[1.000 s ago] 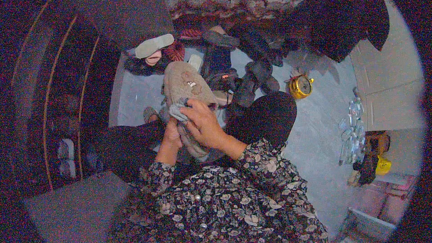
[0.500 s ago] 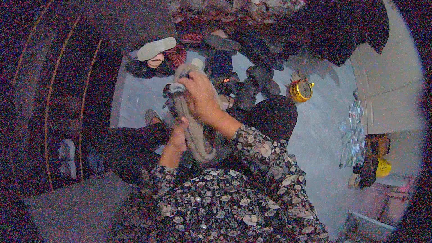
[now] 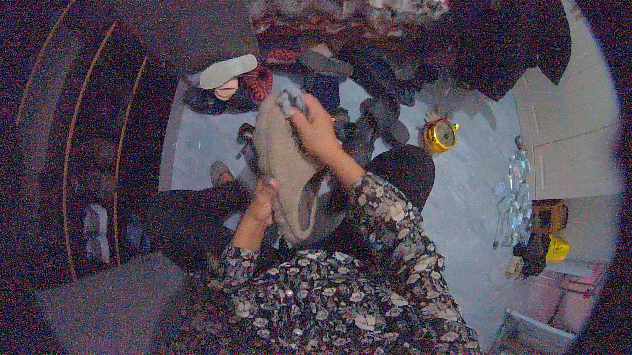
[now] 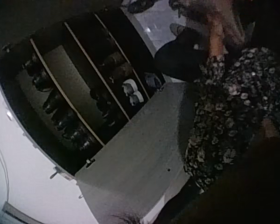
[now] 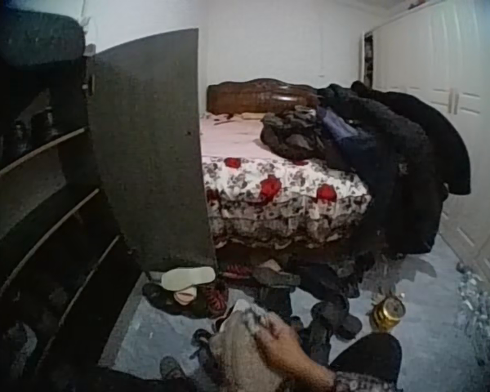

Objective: The person sits on the floor and wipes a beige slipper with a cloth, cleaning the exterior and interior surfaces. They then switch to a dark blue slipper and continue wiping it with the same cloth, focusing on the upper fabric and sole.

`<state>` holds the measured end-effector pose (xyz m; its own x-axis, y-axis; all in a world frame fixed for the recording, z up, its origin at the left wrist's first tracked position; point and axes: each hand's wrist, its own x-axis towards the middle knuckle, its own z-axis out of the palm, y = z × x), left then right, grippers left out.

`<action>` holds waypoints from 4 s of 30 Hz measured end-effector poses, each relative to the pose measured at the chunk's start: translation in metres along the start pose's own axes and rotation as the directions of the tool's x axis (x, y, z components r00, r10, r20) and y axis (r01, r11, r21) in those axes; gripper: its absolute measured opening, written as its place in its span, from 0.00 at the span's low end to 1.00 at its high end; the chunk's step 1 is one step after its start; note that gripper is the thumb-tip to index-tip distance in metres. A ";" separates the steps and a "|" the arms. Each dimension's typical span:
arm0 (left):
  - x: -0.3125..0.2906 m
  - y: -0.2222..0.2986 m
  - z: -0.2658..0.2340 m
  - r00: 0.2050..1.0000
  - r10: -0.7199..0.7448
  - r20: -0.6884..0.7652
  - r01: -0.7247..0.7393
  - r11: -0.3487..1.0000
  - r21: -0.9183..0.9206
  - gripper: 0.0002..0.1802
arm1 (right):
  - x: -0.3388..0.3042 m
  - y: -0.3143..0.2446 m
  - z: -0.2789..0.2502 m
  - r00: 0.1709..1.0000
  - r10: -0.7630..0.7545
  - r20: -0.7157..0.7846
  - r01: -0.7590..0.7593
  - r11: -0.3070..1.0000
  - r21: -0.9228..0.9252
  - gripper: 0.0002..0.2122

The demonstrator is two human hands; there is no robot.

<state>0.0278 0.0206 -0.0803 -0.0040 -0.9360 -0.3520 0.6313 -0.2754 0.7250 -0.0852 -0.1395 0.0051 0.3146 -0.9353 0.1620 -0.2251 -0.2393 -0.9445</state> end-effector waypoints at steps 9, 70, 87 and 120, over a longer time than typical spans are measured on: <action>-0.003 0.010 0.011 0.996 0.018 -0.088 -0.021 0.999 -0.034 0.38 | -0.022 0.008 0.008 0.993 -0.117 0.001 0.115 0.974 -0.196 0.13; 0.003 0.052 0.019 0.951 0.235 -0.202 -0.297 0.877 -0.378 0.50 | -0.033 0.017 -0.004 0.924 0.222 0.312 -0.324 0.887 0.329 0.10; 0.014 0.044 0.001 0.878 0.253 -0.406 -0.397 0.858 -0.325 0.46 | -0.089 -0.003 0.000 0.950 0.058 0.305 0.021 0.968 -0.250 0.10; 0.009 0.036 0.003 0.980 0.113 -0.166 -0.176 0.885 -0.431 0.41 | -0.105 -0.039 0.015 0.887 -0.255 0.386 0.344 0.921 -0.181 0.21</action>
<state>0.0480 0.0013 -0.0555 0.1966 -0.9116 -0.3610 0.8937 0.0152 0.4484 -0.0957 -0.0281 0.0205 0.6923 -0.6676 0.2738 -0.2666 -0.5893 -0.7627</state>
